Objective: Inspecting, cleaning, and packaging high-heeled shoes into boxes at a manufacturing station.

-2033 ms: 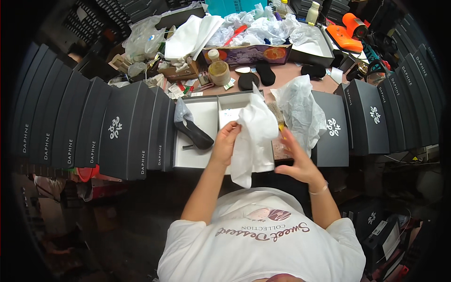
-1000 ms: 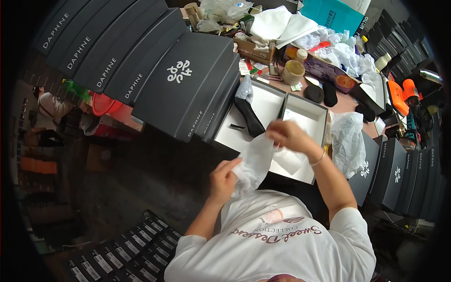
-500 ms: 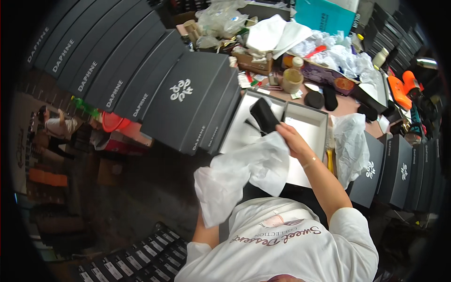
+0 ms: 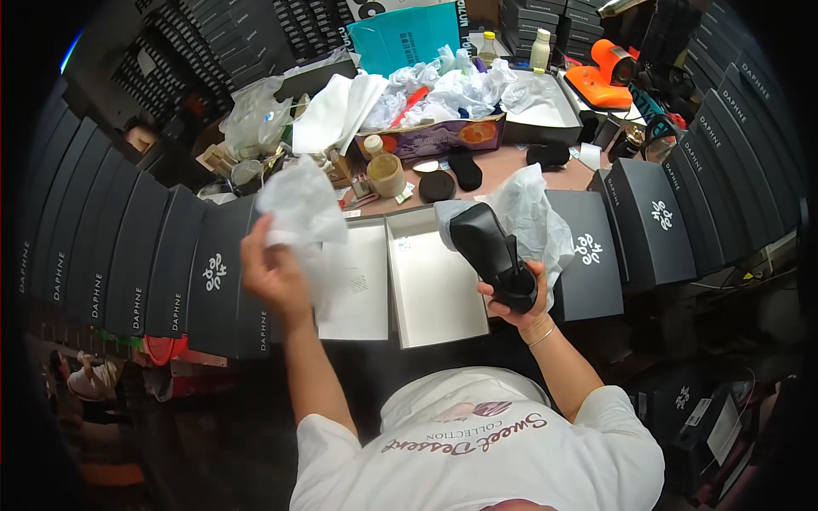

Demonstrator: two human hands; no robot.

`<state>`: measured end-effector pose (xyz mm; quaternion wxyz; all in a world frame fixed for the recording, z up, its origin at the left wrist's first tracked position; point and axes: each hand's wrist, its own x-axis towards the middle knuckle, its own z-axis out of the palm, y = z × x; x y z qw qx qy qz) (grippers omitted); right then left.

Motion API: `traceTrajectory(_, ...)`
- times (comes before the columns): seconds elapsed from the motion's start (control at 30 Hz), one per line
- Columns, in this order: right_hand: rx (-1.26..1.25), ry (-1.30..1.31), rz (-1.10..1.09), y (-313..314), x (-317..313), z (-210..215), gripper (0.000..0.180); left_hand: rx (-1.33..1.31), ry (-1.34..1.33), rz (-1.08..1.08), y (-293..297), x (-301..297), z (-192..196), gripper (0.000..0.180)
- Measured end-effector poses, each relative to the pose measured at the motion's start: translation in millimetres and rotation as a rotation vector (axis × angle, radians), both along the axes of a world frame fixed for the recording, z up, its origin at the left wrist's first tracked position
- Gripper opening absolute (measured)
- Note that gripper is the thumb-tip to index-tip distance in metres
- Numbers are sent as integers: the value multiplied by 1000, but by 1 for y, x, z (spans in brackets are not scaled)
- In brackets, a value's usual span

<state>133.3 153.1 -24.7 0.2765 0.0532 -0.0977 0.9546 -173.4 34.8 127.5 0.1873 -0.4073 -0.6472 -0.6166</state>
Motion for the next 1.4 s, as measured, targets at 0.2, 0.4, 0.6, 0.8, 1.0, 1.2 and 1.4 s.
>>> traceTrajectory(0.2, 229, -130, 174, -13, 19, 38, 82, -311, -74, -114, 34, 20, -60, 23)
traceTrajectory(0.4, 766, -596, 207, -18, 4, 78, 68, -126, -715, -478, 27, 72, -79, 13)
traceTrajectory(0.6, 750, -944, 89, -23, -26, 54, 59, -262, -649, -318, -25, 64, -102, 17)
traceTrajectory(0.8, 221, -602, -32, -72, -59, 70, 67, -184, -166, -244, -39, 90, -91, 32)
traceTrajectory(1.0, 638, -726, -12, -56, -59, 57, 62, -146, -282, -228, -41, 66, -77, 33)
traceTrajectory(1.2, 212, -579, -81, -81, -90, 83, 63, -263, 36, -343, -49, 100, -82, 49)
traceTrajectory(1.4, 776, -709, -199, -60, -100, 31, 47, -166, 196, -484, -43, 102, -80, 42)
